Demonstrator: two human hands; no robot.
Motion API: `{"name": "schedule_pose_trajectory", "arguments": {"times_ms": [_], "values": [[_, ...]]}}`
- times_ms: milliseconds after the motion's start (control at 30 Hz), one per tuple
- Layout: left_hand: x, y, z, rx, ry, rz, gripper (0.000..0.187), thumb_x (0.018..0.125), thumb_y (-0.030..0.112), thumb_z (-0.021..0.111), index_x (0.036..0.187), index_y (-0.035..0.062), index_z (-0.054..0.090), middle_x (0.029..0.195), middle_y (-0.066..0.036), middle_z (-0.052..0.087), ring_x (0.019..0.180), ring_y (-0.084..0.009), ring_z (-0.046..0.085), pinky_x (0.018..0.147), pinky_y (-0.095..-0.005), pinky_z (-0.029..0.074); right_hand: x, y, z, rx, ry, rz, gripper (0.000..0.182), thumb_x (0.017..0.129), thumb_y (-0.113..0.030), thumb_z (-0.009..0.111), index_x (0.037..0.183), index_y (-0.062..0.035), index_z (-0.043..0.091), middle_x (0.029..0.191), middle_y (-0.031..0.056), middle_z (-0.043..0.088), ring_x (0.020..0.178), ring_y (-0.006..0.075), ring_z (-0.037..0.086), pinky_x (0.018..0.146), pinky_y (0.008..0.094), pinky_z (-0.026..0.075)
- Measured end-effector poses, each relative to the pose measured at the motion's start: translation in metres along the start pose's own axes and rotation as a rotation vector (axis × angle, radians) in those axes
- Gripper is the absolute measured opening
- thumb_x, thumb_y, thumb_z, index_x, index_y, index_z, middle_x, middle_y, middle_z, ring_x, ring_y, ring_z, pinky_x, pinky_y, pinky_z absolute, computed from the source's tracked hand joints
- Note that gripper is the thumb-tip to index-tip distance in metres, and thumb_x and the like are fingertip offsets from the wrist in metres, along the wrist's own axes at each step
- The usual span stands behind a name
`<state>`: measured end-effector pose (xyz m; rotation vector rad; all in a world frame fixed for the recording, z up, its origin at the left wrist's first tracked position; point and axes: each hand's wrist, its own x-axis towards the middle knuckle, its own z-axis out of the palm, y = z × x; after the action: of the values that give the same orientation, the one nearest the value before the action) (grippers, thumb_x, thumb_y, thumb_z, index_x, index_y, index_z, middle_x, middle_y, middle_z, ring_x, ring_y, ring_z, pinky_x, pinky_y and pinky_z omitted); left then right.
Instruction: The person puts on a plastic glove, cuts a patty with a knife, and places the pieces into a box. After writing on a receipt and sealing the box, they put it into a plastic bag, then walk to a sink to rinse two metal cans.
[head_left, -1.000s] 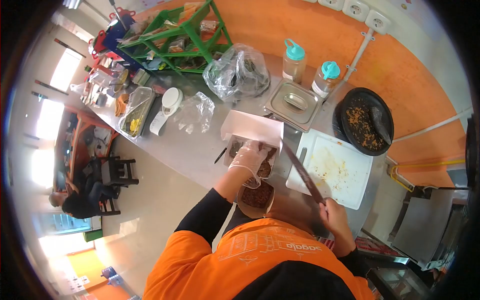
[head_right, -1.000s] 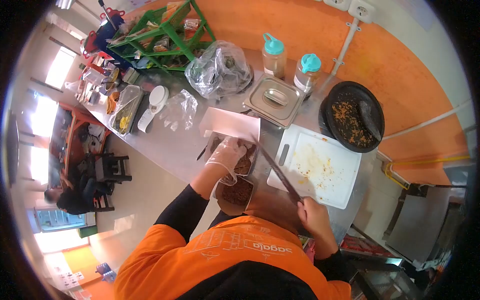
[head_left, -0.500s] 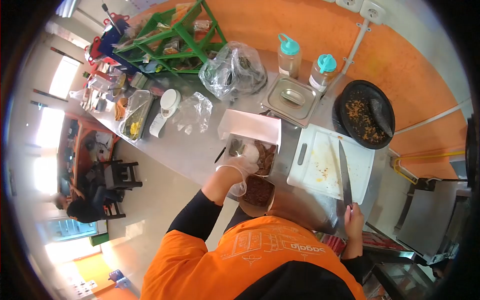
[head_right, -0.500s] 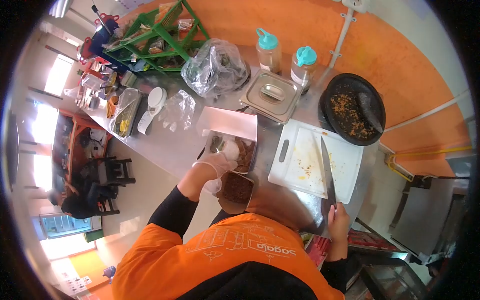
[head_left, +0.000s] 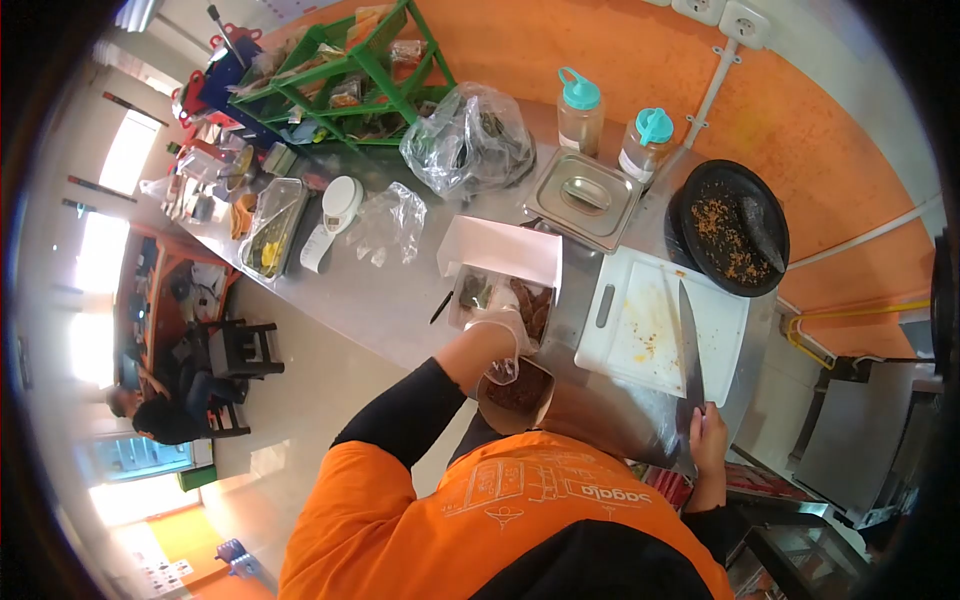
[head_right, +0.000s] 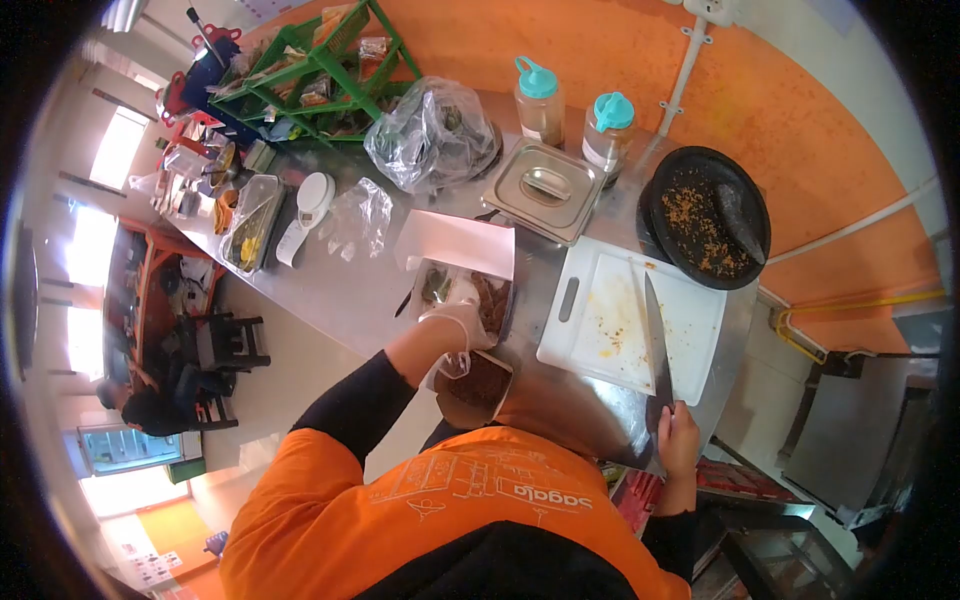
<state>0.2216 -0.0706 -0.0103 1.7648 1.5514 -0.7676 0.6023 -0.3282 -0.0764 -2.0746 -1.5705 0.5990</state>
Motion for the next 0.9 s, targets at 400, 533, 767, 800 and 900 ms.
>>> {"name": "schedule_pose_trajectory", "arguments": {"times_ms": [400,533,767,800,900], "values": [[0.046,0.018,0.011,0.136,0.035,0.031,0.059,0.088,0.04,0.069,0.131,0.0007,0.061,0.125,-0.024,0.066,0.117,-0.037,0.065,0.099,-0.0455,0.052,-0.008,0.01,-0.002,0.056,-0.029,0.089,0.015,0.099,-0.013,0.056,0.097,0.0017,0.054,0.076,0.0257,0.058,0.068,0.0457,0.059,0.06,0.0497,0.044],[0.035,0.023,-0.012,0.061,0.163,0.067,0.056,0.09,0.042,0.066,0.131,0.0044,0.061,0.125,-0.024,0.065,0.117,-0.0391,0.064,0.1,-0.0457,0.05,-0.011,0.015,-0.002,0.054,-0.036,0.115,0.014,0.099,-0.012,0.056,0.096,0.0013,0.054,0.072,0.0245,0.056,0.065,0.0438,0.057,0.058,0.0478,0.043],[0.007,0.009,-0.04,-0.152,0.357,0.079,0.051,0.093,0.044,0.06,0.132,0.0109,0.06,0.126,-0.024,0.063,0.115,-0.0427,0.062,0.103,-0.0458,0.048,-0.011,0.018,-0.001,0.081,-0.011,0.133,0.015,0.099,-0.013,0.056,0.094,0.0013,0.052,0.07,0.0243,0.055,0.063,0.0437,0.057,0.057,0.0488,0.041],[0.005,0.009,-0.04,-0.178,0.364,0.016,0.05,0.094,0.041,0.06,0.131,0.0085,0.059,0.125,-0.024,0.064,0.114,-0.0419,0.063,0.102,-0.046,0.049,-0.012,0.024,0.0,0.05,-0.024,0.128,0.014,0.099,-0.013,0.057,0.099,0.001,0.053,0.073,0.0243,0.056,0.065,0.0433,0.058,0.058,0.0484,0.043],[0.004,-0.023,-0.035,0.241,0.492,0.325,0.038,0.097,0.03,0.061,0.125,0.0034,0.06,0.121,-0.018,0.067,0.106,-0.0335,0.067,0.092,-0.0425,0.053,-0.014,0.036,0.004,-0.013,-0.006,0.099,0.02,0.099,-0.014,0.057,0.114,-0.0011,0.057,0.085,0.024,0.06,0.073,0.0418,0.061,0.064,0.0471,0.048]]}}
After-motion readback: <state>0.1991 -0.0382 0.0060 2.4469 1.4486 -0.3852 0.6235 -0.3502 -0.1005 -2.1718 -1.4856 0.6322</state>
